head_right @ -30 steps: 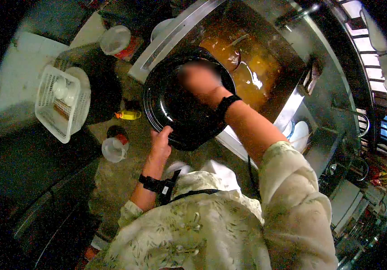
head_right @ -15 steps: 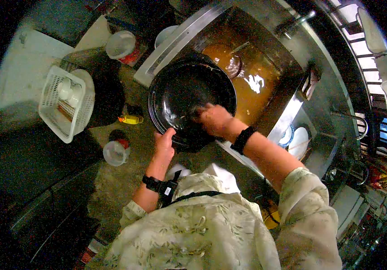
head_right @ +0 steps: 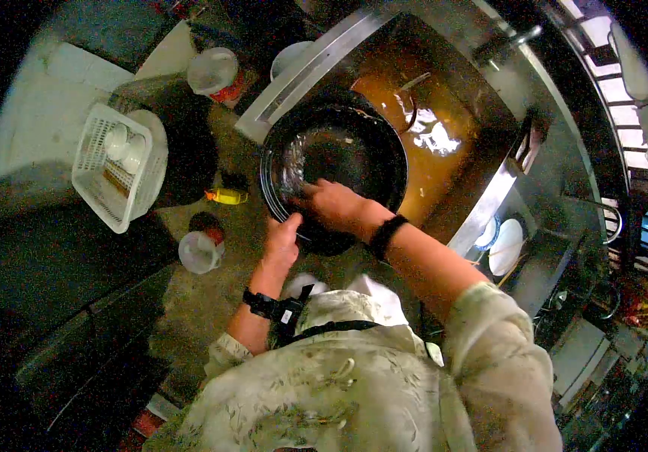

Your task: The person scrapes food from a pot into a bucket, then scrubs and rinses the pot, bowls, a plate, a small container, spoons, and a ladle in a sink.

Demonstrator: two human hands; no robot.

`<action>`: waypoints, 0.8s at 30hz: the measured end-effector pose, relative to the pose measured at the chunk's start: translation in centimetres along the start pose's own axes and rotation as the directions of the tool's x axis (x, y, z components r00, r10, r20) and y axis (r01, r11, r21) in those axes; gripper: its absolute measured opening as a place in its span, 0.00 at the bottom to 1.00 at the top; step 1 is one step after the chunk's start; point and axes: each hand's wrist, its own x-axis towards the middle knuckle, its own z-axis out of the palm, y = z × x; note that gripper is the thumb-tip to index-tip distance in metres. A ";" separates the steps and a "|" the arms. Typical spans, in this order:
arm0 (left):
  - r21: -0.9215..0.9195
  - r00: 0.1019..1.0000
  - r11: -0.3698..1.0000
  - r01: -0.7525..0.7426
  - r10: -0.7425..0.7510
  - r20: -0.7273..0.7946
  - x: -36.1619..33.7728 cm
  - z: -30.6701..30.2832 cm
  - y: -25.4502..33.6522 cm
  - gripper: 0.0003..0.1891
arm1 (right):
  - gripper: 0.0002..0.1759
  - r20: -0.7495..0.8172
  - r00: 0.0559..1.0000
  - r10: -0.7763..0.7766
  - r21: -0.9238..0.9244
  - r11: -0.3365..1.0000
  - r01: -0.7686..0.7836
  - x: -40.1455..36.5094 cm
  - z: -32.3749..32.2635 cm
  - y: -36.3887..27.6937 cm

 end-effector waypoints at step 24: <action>0.077 0.998 0.996 -0.053 0.051 0.027 0.7 -0.6 -1.5 0.21 | 0.31 -0.294 0.915 0.275 -0.090 0.946 -0.313 1.5 -4.2 7.7</action>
